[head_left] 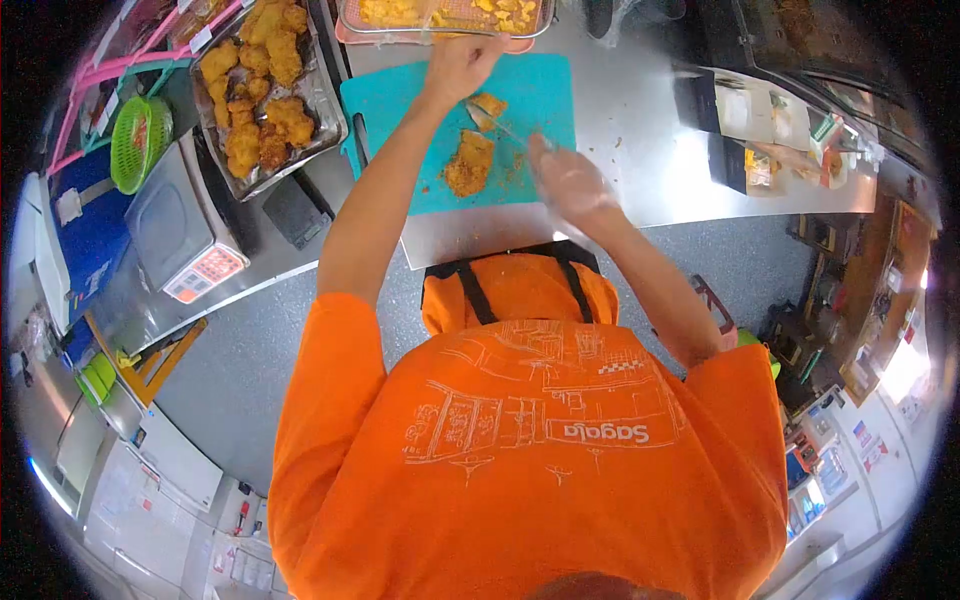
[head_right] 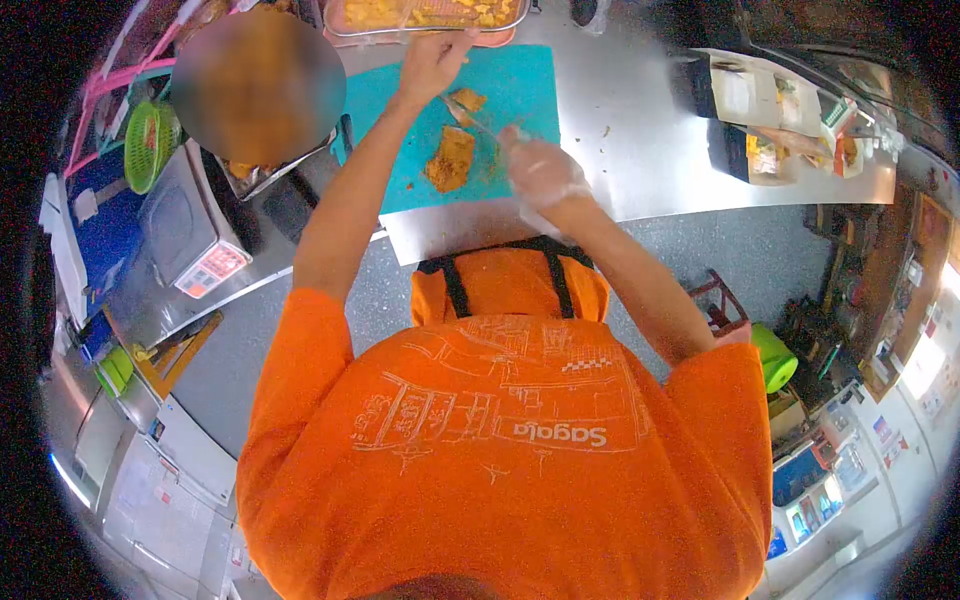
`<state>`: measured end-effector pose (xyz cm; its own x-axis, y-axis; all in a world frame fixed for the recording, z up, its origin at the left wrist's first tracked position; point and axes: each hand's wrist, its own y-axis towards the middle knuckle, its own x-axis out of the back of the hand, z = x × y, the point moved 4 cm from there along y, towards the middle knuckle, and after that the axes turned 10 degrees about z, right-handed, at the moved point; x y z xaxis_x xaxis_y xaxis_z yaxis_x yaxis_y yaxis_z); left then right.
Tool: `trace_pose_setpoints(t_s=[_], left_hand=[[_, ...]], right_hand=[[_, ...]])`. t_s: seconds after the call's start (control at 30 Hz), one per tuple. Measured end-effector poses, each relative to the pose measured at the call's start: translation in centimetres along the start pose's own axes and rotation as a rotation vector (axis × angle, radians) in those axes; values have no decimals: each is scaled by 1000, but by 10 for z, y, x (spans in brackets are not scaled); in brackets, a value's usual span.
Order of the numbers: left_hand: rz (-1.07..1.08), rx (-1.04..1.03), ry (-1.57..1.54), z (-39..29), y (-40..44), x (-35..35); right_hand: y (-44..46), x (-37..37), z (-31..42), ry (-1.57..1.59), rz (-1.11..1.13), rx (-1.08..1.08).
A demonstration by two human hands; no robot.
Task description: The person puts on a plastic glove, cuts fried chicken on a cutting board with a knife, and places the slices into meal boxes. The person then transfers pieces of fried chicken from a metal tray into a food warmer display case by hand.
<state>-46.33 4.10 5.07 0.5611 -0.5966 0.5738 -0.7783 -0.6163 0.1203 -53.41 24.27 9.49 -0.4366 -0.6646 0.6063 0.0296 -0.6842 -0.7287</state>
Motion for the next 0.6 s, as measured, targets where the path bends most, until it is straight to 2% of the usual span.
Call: trace_pose_setpoints(t_s=[0.13,0.23,0.4,0.53,0.6], left_hand=[[-58,29,-22,-11,-36,12],[-57,66,-58,-9,-65,5],[-56,109,-90,3,-74,-3],[-39,88,-10,6,-79,4],[-20,92,0,9,-83,5]], right_hand=[[-36,-20,22,59,80,33],[-27,-39,28,118,179,0],[-6,-81,24,19,198,-44],[2,-85,35,-24,3,-82],[5,-81,39,-25,36,-68]])
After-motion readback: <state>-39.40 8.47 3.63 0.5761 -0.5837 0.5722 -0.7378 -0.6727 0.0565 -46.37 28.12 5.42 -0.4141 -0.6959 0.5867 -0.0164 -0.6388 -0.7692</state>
